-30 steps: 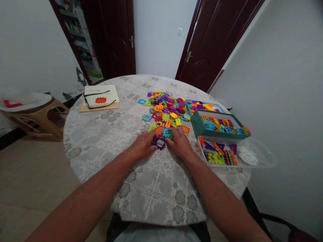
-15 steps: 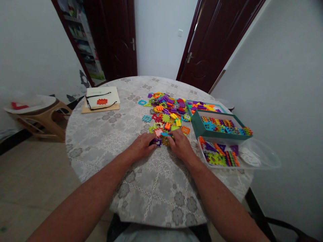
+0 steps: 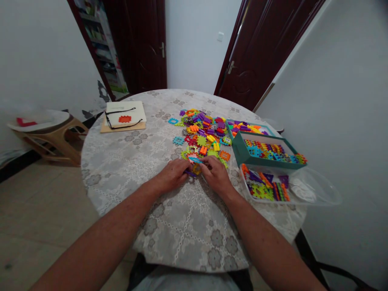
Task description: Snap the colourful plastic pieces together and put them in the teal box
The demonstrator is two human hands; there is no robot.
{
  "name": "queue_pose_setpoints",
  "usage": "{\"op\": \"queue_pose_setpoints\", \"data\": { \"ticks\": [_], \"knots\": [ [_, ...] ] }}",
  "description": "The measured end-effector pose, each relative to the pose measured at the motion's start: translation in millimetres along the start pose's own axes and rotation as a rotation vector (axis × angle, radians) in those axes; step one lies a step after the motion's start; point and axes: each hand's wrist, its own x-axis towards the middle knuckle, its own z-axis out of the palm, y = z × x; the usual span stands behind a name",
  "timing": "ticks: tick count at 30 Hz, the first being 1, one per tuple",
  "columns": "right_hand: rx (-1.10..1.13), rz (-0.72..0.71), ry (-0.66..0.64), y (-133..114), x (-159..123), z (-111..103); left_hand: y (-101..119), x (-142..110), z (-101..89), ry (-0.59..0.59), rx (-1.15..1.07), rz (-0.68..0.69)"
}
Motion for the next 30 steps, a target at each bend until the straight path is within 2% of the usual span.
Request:
{"op": "queue_pose_setpoints", "data": {
  "ticks": [9, 13, 20, 27, 30],
  "knots": [
    [0.057, -0.037, 0.022, 0.8, -1.0, 2.7, -0.9, -1.0, 0.0, 0.083, -0.168, -0.188],
    [0.088, -0.036, 0.014, 0.9, -1.2, 2.5, 0.1, -0.8, 0.6, 0.105, -0.2, -0.182],
    [0.215, -0.098, -0.031, 0.7, -2.5, 1.8, 2.8, -2.9, -7.9, 0.015, -0.251, -0.155],
    [0.393, 0.11, -0.085, -3.0, -4.8, 8.0, 0.0, -4.7, -12.5, -0.002, -0.167, -0.111],
    [0.395, 0.143, -0.133, -8.4, -5.9, 8.5, 1.3, -3.5, -13.0, 0.01, -0.131, -0.095]
  ]
}}
